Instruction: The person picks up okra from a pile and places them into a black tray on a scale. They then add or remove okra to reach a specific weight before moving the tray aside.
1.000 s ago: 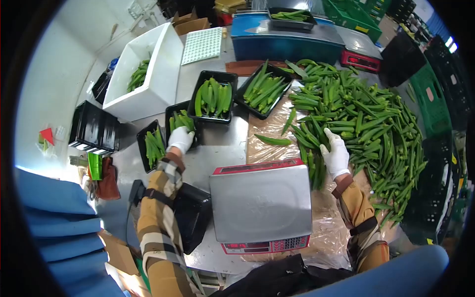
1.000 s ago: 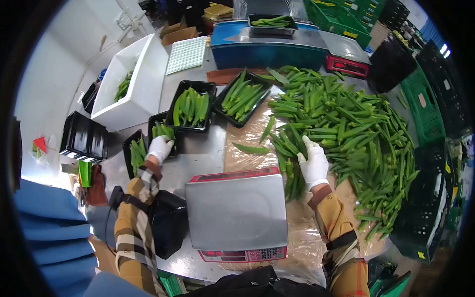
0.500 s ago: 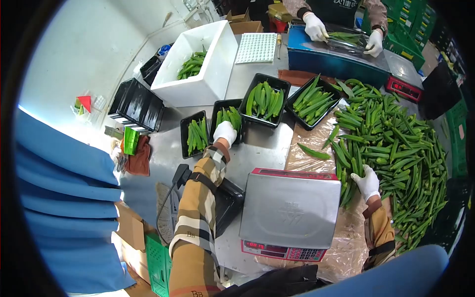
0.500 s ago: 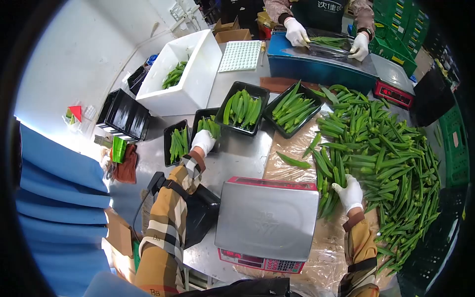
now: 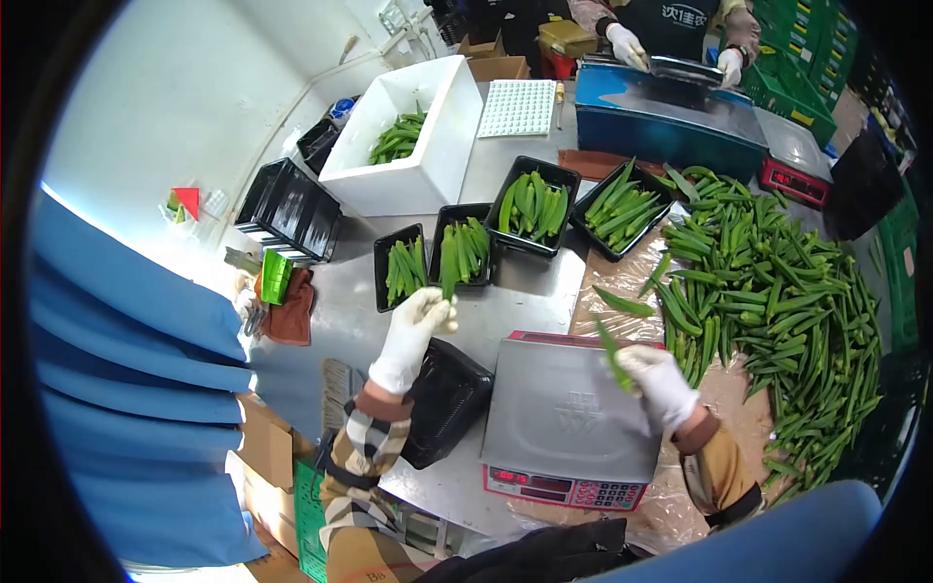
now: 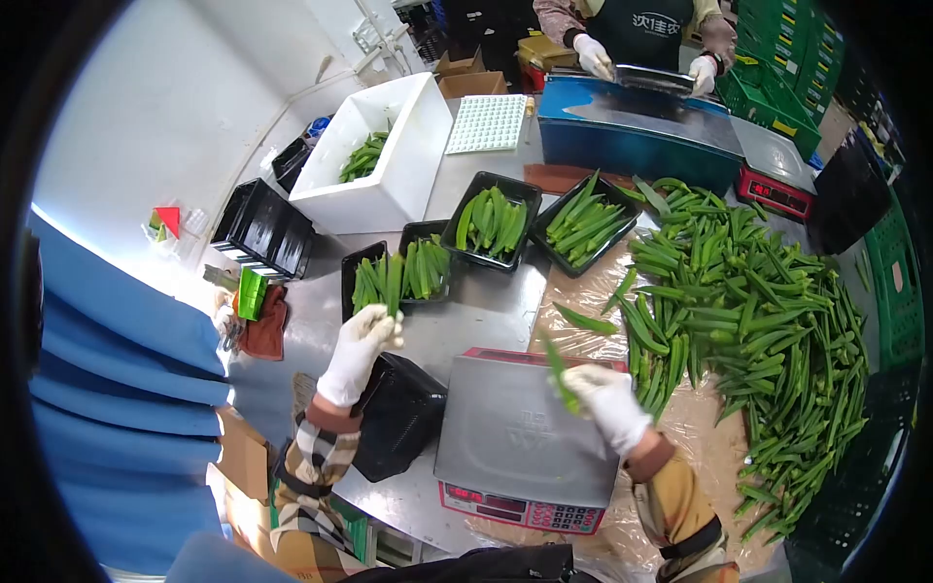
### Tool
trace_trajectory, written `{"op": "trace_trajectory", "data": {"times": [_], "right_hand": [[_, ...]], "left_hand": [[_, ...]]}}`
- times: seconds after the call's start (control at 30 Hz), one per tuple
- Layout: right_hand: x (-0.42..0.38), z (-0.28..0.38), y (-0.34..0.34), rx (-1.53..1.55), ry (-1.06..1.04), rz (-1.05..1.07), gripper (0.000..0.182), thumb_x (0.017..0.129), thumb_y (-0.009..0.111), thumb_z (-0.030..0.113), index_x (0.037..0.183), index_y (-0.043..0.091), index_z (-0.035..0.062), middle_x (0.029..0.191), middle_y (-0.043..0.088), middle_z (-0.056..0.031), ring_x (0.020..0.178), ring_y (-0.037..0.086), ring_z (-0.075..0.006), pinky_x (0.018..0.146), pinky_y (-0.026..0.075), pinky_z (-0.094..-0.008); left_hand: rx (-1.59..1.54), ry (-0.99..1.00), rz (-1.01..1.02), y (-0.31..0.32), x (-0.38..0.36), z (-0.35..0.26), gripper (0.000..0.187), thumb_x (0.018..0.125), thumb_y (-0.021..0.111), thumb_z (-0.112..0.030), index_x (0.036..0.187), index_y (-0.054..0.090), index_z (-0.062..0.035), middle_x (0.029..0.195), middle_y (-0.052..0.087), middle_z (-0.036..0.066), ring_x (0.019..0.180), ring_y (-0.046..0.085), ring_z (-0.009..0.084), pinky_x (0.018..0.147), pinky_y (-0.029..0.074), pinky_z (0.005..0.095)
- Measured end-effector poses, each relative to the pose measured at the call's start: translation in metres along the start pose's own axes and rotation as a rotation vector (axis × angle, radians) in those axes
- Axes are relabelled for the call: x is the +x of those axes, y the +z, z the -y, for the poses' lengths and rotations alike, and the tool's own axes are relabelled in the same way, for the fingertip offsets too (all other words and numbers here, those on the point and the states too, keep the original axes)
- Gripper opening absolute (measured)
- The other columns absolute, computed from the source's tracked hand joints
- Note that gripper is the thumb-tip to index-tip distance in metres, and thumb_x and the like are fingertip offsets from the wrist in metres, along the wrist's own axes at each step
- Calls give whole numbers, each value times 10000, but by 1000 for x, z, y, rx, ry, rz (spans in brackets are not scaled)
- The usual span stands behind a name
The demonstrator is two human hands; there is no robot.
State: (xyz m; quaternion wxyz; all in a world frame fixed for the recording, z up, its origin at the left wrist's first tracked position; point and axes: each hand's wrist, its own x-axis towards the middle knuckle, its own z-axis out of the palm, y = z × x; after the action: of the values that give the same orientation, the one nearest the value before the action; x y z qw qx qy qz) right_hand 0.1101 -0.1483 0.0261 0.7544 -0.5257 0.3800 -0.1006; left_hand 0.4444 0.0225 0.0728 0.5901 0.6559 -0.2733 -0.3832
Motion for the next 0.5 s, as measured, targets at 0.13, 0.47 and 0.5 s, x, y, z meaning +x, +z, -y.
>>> {"op": "trace_trajectory", "data": {"times": [0.13,0.47,0.5], "right_hand": [[46,24,65,-121,63,220,242,968,613,287,969,707,64,703,603,37,550,476,-33,483,349,-204],[64,27,123,-198,-124,269,395,953,646,278,1277,612,55,1001,684,-13,858,614,-80,740,501,-245],[32,30,123,-161,41,351,413,949,657,283,1281,606,43,1024,688,-27,886,621,-98,786,508,-252]], "left_hand": [[50,32,-157,-27,-50,-3,159,969,597,-113,1084,594,-4,969,637,40,821,616,87,766,539,247],[49,-27,-186,13,-135,19,130,904,637,-11,1029,610,11,936,654,61,770,633,114,738,524,234],[25,-37,-161,27,-141,23,145,894,654,-3,1031,609,15,933,655,60,776,632,112,734,526,240]]}}
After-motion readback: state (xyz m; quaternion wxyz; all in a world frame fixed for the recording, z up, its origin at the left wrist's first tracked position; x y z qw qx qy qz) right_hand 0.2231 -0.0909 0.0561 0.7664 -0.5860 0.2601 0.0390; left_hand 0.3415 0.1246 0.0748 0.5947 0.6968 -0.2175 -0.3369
